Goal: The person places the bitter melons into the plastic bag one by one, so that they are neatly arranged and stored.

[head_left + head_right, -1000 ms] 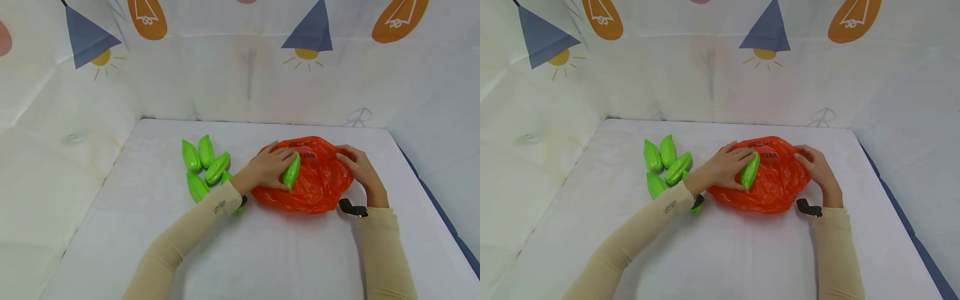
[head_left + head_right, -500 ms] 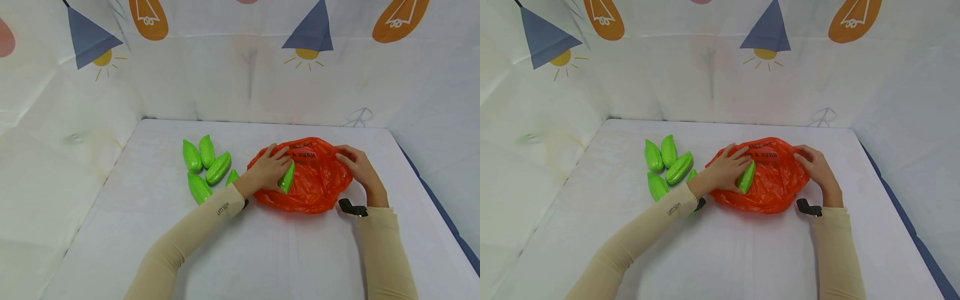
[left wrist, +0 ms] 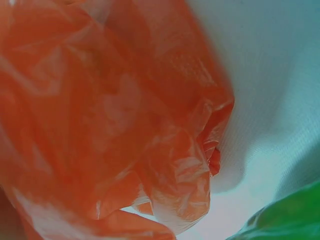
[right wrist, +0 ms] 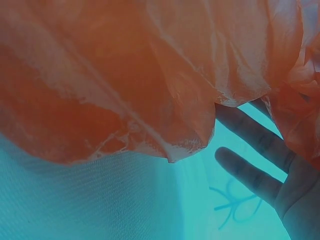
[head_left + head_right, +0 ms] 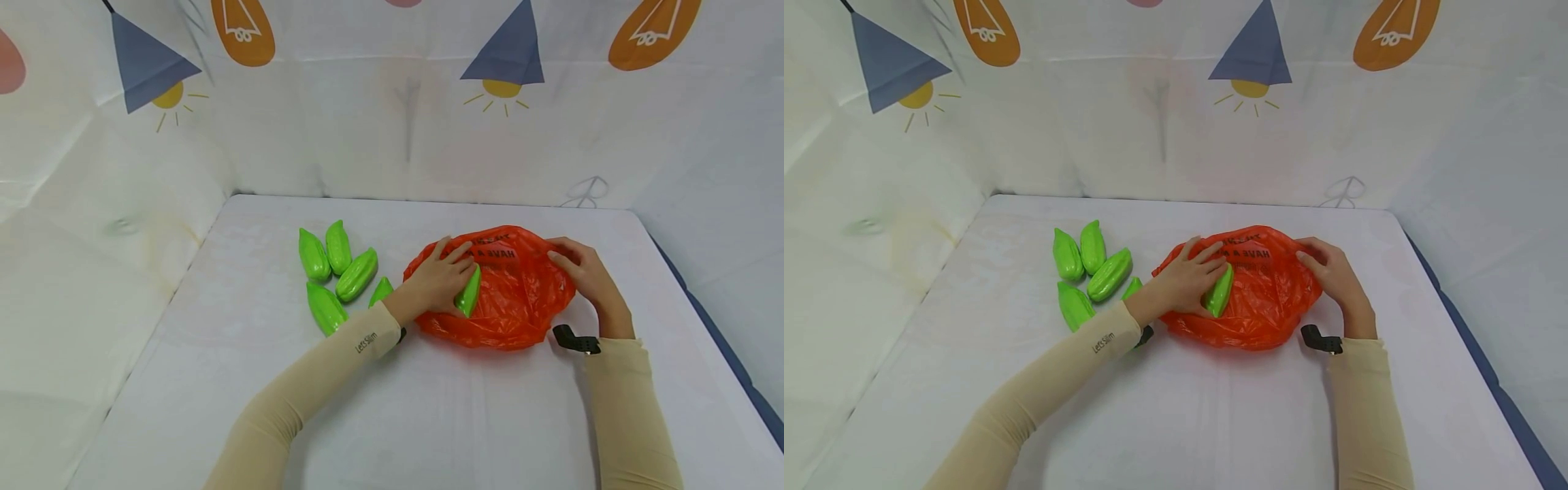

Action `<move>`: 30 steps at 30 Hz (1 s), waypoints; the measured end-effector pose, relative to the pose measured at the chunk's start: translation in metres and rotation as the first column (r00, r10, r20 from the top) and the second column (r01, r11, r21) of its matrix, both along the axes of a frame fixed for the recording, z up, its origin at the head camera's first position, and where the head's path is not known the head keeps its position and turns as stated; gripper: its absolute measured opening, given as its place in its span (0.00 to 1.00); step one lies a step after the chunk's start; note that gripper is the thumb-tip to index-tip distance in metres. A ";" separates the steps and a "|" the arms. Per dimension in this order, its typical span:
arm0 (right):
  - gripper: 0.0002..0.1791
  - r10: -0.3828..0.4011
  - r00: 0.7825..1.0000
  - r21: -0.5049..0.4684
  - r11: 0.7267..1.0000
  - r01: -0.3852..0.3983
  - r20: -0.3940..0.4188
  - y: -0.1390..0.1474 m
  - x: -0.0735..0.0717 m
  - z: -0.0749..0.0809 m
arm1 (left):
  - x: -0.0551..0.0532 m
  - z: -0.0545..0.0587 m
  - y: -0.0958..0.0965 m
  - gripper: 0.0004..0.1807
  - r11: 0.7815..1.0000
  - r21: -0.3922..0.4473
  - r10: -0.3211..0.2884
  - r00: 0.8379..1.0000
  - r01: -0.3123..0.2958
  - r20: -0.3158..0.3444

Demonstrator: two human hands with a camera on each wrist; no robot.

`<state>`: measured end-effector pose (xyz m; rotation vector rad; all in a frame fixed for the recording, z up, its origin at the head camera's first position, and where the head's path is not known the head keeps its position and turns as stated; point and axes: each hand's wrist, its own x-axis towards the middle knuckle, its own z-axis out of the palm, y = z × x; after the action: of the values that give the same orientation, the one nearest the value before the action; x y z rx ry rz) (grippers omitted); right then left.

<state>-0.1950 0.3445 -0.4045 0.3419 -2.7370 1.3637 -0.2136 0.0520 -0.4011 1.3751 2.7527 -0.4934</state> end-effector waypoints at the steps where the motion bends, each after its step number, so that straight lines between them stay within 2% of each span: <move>1: 0.18 0.002 1.000 -0.003 1.000 -0.002 0.001 -0.002 0.001 0.003 | 0.000 -0.001 0.000 0.57 1.000 0.003 0.001 1.000 -0.001 0.000; 5: 0.18 -0.001 1.000 -0.001 1.000 0.001 0.015 -0.005 0.002 0.005 | 0.000 -0.003 0.000 0.57 1.000 0.010 0.007 1.000 -0.007 0.002; 10: 0.19 -0.017 0.999 0.025 1.000 0.016 0.031 0.004 -0.005 -0.007 | 0.001 -0.002 -0.002 0.57 1.000 0.018 0.007 1.000 -0.007 0.004; 14: 0.19 -0.008 1.000 0.033 0.999 0.007 0.027 0.008 -0.009 -0.011 | 0.004 0.008 -0.006 0.58 0.998 0.055 0.001 1.000 -0.002 0.010; 21: 0.19 -0.012 1.000 0.035 0.999 0.011 0.017 0.009 -0.009 -0.013 | 0.010 0.034 -0.021 0.61 0.975 0.223 0.004 1.000 -0.009 0.025; 24: 0.19 -0.010 1.000 0.031 0.999 0.010 0.021 0.009 -0.008 -0.012 | 0.011 0.038 -0.029 0.62 0.964 0.265 -0.002 1.000 -0.007 0.031; 30: 0.19 -0.004 1.000 0.024 1.000 0.004 0.020 0.008 -0.008 -0.013 | 0.016 0.040 -0.048 0.63 0.944 0.329 0.010 1.000 -0.006 -0.011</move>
<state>-0.2028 0.3527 -0.4176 0.3261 -2.7703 1.3420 -0.1978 0.0045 -0.3611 1.4193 2.9492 -0.0379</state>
